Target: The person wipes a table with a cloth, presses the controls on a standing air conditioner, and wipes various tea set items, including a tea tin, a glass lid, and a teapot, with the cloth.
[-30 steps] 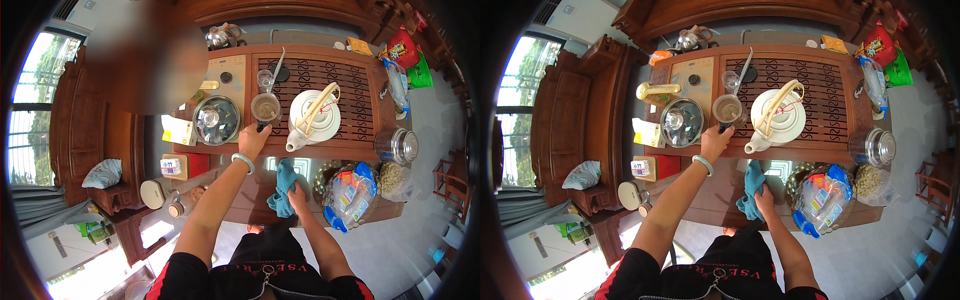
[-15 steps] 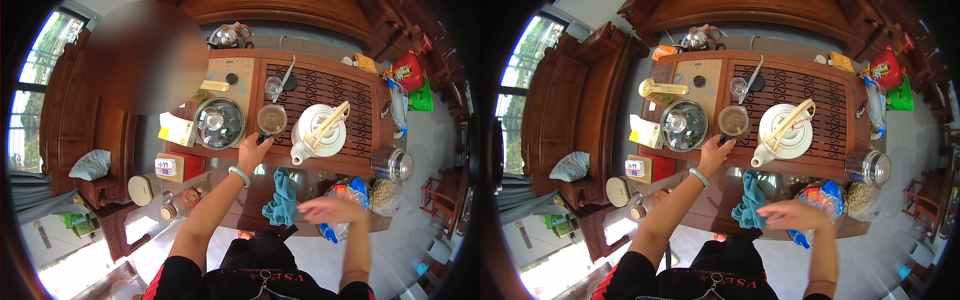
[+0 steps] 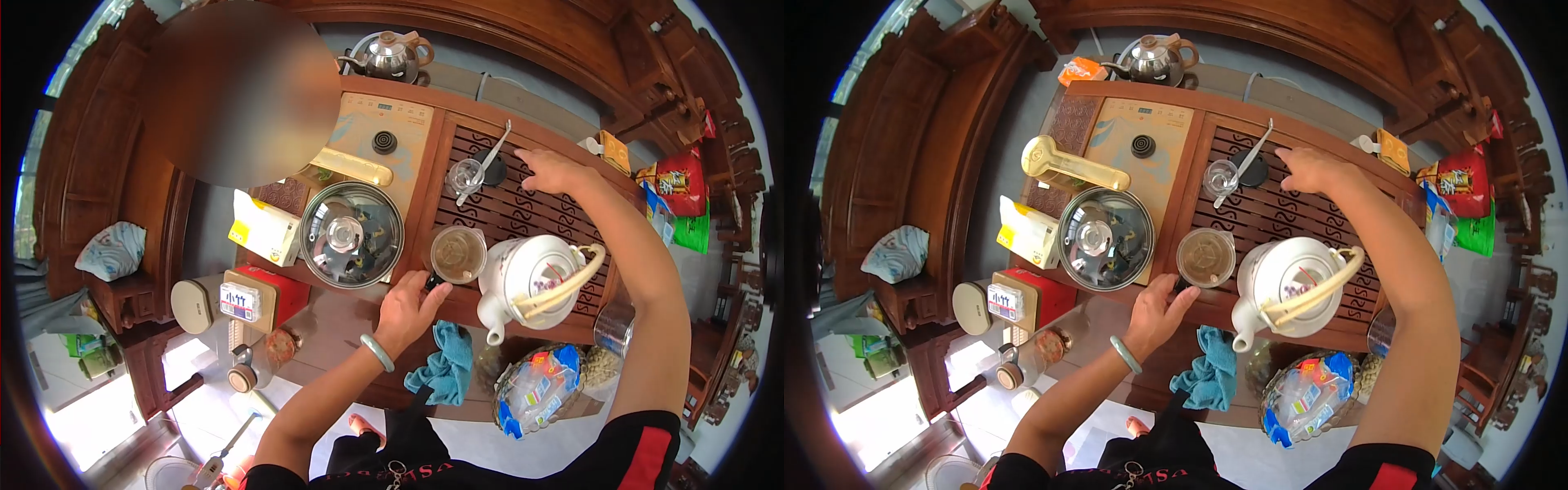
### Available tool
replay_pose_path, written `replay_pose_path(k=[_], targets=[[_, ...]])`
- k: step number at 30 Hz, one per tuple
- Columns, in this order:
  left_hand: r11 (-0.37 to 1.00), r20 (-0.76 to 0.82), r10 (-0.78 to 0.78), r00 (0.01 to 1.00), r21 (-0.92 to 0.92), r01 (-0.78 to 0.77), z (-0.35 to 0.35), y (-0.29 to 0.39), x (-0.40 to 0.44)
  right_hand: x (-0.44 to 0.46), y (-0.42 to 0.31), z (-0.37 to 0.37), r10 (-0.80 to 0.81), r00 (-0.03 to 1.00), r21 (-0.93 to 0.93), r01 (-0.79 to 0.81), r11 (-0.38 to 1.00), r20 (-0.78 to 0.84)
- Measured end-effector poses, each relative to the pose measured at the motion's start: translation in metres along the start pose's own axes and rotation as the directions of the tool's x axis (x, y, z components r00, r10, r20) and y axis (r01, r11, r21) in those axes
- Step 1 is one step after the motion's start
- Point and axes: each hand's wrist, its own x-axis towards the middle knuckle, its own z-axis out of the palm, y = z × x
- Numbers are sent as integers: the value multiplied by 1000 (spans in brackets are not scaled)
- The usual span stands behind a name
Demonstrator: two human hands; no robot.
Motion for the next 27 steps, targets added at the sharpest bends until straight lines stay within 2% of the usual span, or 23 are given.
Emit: replay_pose_path(k=[1, 2, 4, 5, 7, 11, 14, 18, 22, 27], targets=[[1000, 2, -5, 1000, -2, 5, -1, 2, 0, 5, -16, 2, 23, 999, -64, -25, 998, -32], [1000, -4, 2, 1000, -10, -2, -1, 2, 1, 11, -28, -3, 114, 990, 27, -117, 993, 87], [1000, -23, 14, 1000, -24, -14, 0, 0, 0, 12, -64, -37, 252, 906, 165, -322, 932, 341], [997, 5, -34, 999, -72, 34, -1, 1, 0, 19, -66, -29, 241, 935, 154, -286, 946, 259], [997, 34, -53, 998, -56, 55, -3, 3, 2, 31, -71, -11, 208, 974, 124, -218, 968, 91], [998, 85, -60, 995, -4, 61, -6, 1, 3, 46, -86, -4, 221, 965, 22, -227, 974, 139], [997, 87, -70, 994, -22, 72, -7, 2, 3, 39, -67, -5, 33, 983, 32, -40, 999, 181], [997, 86, -71, 994, -10, 72, -8, 4, 3, 29, -47, 2, -95, 986, 28, 92, 995, 140], [997, 57, -72, 996, -19, 73, -5, 5, 1, 21, -69, -13, -18, 983, 89, 2, 996, 181], [997, 43, -81, 996, 0, 81, -4, 6, 0, 15, -74, -24, 133, 955, 288, -210, 934, 264]])
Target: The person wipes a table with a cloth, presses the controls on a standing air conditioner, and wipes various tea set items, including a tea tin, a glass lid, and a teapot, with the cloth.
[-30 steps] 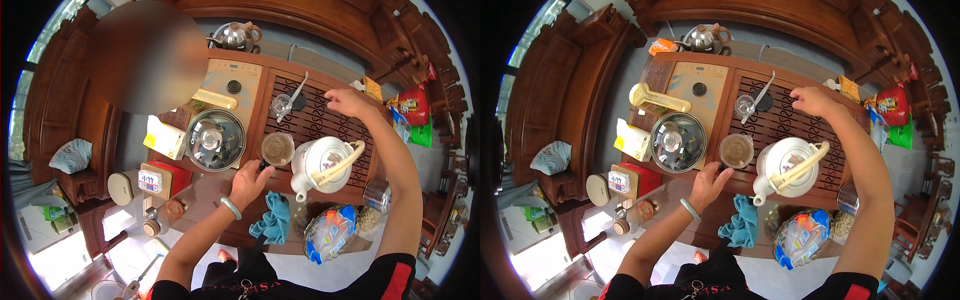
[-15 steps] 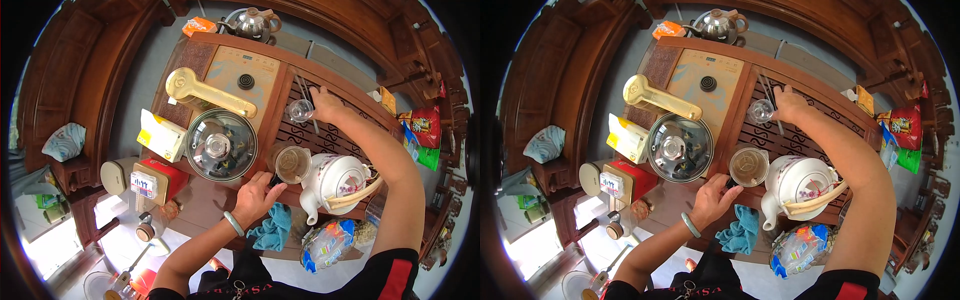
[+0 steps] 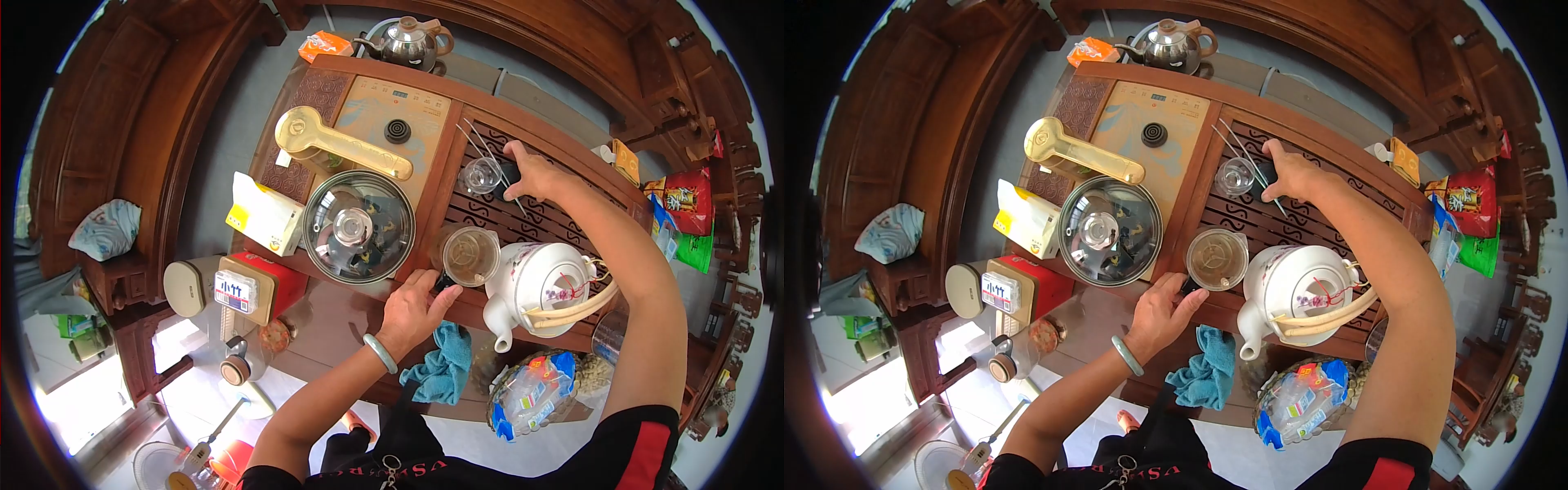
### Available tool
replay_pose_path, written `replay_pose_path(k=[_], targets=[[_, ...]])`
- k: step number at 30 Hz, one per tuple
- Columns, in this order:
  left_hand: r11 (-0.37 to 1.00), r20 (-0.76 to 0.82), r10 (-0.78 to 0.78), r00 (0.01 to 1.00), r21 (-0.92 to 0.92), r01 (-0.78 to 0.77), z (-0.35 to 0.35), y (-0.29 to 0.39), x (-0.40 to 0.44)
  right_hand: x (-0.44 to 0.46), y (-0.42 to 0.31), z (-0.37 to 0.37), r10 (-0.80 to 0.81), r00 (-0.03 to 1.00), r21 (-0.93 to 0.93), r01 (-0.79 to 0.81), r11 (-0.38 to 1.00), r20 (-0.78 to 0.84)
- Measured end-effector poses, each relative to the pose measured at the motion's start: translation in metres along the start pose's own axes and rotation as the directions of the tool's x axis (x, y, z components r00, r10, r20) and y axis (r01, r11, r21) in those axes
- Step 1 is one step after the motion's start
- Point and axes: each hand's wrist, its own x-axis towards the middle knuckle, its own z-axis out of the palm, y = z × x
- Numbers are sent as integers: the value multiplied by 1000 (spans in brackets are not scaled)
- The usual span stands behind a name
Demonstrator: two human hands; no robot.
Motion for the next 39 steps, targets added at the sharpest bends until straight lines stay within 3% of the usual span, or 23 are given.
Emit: replay_pose_path(k=[4, 7, 8, 11, 15, 18, 21, 24, 26, 29, 30, 33, 34, 39], targets=[[1000, -14, -17, 1000, -17, 17, 2, 2, -1, 10, 30, -7, 59, 993, 208, -78, 975, 99], [1000, -36, -15, 999, -27, 14, 4, 1, -2, -3, 46, -14, -28, 999, 191, 31, 981, -14], [999, -38, -22, 999, -30, 21, 5, 1, -2, -10, 48, -21, 10, 1000, 215, -13, 977, 18], [999, -59, -20, 998, -44, 17, 10, 3, -1, -24, 59, -32, -23, 999, 457, 4, 889, 36], [998, -41, -53, 998, -32, 52, 15, -3, -1, -83, 27, -45, -223, 974, 647, 145, 749, 40], [993, -120, -45, 992, -110, 32, 26, -14, 0, -114, 0, -35, -359, 927, 682, 195, 705, 106], [987, -89, -96, 991, -136, 83, 28, -18, 2, -126, -19, -13, -449, 883, 714, 226, 662, 136], [969, 47, -211, 976, -125, 215, 20, -11, 3, -128, -34, 6, -422, 896, 572, 278, 772, 134], [967, 51, -219, 974, -121, 224, 23, -15, 4, -126, -40, 17, -383, 919, 441, 308, 843, 92], [957, 83, -249, 965, -129, 258, 20, -15, 4, -124, -45, 28, -514, 855, 115, 519, 847, -68], [952, 98, -263, 960, -135, 275, 19, -14, 4, -122, -46, 32, -511, 852, -106, 501, 859, -112], [955, 79, -243, 967, -153, 253, 19, -12, 3, -122, -48, 31, -535, 842, -81, 530, 844, -72], [959, 82, -233, 969, -144, 242, 18, -12, 3, -125, -55, 27, -462, 887, -51, 462, 886, 10], [977, 14, -179, 984, -114, 179, 19, -11, 2, -125, -56, 50, -431, 882, -177, 401, 899, -190]])
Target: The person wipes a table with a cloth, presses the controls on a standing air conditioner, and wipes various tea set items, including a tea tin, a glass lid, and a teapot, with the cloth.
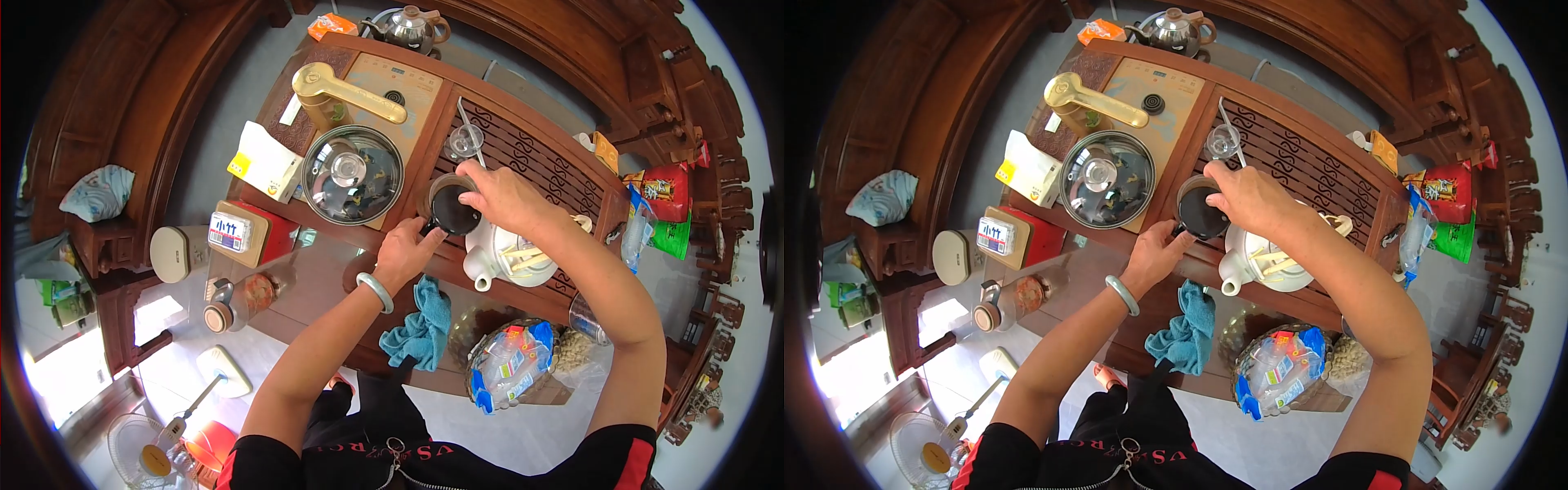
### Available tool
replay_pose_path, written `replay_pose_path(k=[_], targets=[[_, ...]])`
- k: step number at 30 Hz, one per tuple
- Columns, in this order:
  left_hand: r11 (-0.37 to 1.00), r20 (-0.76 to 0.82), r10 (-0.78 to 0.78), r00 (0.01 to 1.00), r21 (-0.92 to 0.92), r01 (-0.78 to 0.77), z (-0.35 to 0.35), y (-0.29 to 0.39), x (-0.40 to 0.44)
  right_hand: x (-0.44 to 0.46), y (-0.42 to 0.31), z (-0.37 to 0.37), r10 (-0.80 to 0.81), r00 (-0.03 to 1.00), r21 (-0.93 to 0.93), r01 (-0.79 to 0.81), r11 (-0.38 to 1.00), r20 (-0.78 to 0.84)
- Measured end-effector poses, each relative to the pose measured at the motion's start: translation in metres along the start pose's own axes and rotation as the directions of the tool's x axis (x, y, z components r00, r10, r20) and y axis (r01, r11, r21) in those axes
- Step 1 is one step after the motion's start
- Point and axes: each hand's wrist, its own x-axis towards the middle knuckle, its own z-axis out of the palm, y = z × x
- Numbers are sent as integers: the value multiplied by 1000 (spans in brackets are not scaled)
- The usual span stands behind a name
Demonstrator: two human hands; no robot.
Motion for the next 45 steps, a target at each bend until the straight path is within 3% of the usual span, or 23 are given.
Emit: replay_pose_path(k=[5, 8, 12, 18, 19, 22, 25, 31, 37, 40, 45], targets=[[1000, -8, 1, 1000, 8, -1, -2, 3, -1, -11, -8, -10, -120, 993, -76, 118, 990, -22], [1000, 7, -2, 1000, 7, 2, -3, 5, -2, -20, -18, -27, -283, 950, -134, 300, 945, 132], [1000, 36, -22, 999, 18, 21, -6, 8, -3, -16, -17, -23, -301, 921, -186, 350, 918, 247], [999, 9, 6, 1000, 38, -6, -8, 10, -4, -13, -28, -22, -163, 967, -286, 215, 934, 196], [999, 31, -21, 999, 51, 20, -9, 10, -3, -16, -24, -16, -217, 971, -323, 239, 916, 103], [995, 72, -66, 995, 75, 60, -10, 11, -2, -17, -21, -4, -125, 991, -368, 100, 924, -45], [996, 79, -52, 996, 82, 45, -11, 12, -3, -19, -26, 2, -33, 996, -390, 1, 921, -77], [995, 79, -24, 997, 102, 16, -14, 16, -5, -21, -31, 24, 0, 982, -447, -86, 890, -188], [992, 49, 29, 998, 124, -35, -13, 11, -6, -29, -21, 9, -52, 991, -315, 11, 949, -122], [991, 50, 26, 998, 132, -32, -13, 12, -6, -24, -23, 11, -40, 992, -353, -4, 936, -117], [991, 59, 19, 998, 135, -26, -15, 17, -7, -12, -48, 20, 201, 974, -300, -223, 928, -101]])
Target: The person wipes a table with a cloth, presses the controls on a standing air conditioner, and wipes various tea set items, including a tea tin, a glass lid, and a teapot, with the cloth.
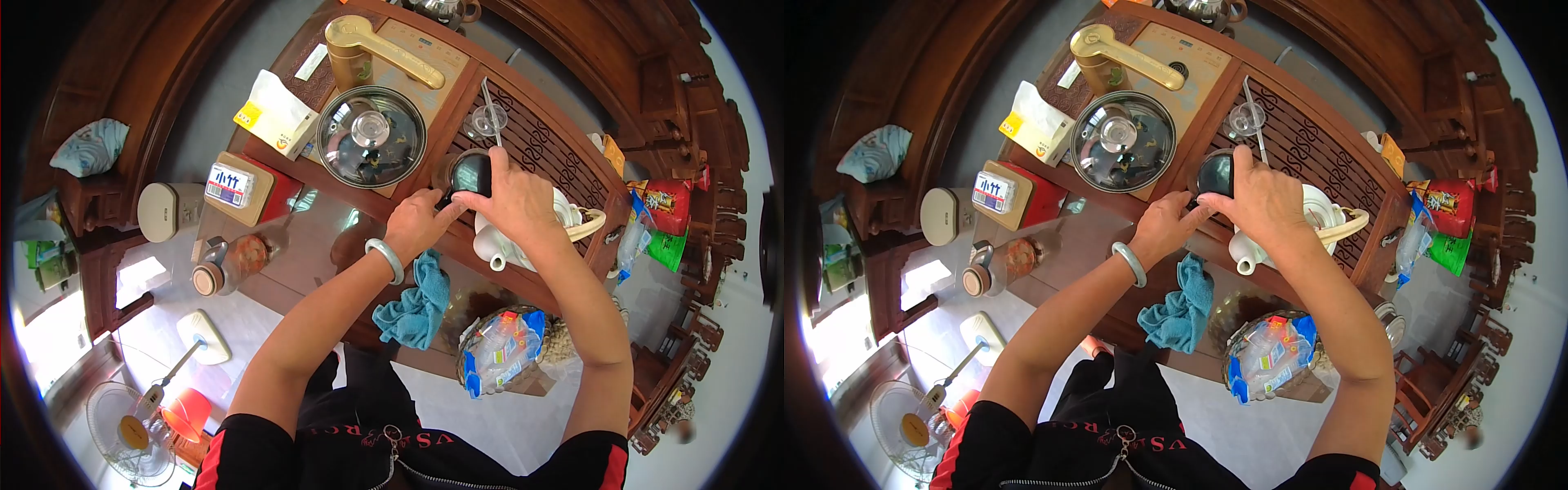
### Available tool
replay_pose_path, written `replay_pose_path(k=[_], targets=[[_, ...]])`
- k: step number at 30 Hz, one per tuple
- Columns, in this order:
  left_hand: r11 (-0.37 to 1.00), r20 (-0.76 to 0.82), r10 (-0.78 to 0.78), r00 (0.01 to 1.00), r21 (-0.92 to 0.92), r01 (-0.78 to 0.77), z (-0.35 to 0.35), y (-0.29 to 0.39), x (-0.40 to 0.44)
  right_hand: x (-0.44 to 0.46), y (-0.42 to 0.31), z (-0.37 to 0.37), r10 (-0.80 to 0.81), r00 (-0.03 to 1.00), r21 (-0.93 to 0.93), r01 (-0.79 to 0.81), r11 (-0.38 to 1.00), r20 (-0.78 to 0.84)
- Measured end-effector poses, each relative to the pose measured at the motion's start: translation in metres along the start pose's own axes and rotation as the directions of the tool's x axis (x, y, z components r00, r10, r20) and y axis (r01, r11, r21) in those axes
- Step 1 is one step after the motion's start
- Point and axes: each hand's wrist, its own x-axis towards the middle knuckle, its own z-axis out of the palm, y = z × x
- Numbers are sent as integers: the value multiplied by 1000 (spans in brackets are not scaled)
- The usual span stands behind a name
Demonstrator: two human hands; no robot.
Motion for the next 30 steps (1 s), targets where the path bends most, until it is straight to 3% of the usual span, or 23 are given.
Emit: replay_pose_path(k=[3, 10, 13, 14, 17, 18, 21, 24, 27, 30], targets=[[998, 37, -57, 998, -37, 59, -2, 3, 0, -3, -6, -12, 23, 997, 3, -23, 1000, 79], [1000, -22, -10, 1000, -25, 10, -7, 1, 1, -3, 7, -17, -40, 988, 65, 31, 997, 146], [999, -76, 7, 997, -47, -10, -6, -3, 1, 2, 12, -21, 24, 990, 179, -49, 983, 139], [998, -115, 27, 993, -52, -33, -4, -6, 1, 4, 14, -29, 52, 965, 309, -133, 942, 257], [997, -155, 48, 987, -53, -57, -3, -10, 2, 1, 30, -37, -130, 975, 368, 56, 928, 179], [997, -154, 51, 987, -51, -59, -5, -8, 2, 1, 28, -46, -134, 960, 333, 46, 942, 248], [999, -42, -12, 999, -37, 11, -10, -3, 1, -7, 27, -29, -407, 911, 181, 412, 893, -65], [999, -19, -24, 1000, -34, 23, -11, -2, 1, -6, 16, -13, -372, 928, 173, 369, 913, -17], [999, -24, -24, 999, -39, 23, -11, -4, 1, -3, 19, -9, -404, 911, 131, 411, 902, -79], [995, -144, 60, 988, -69, -70, -2, -13, 5, -4, 24, -10, -507, 841, 69, 526, 847, -189]])
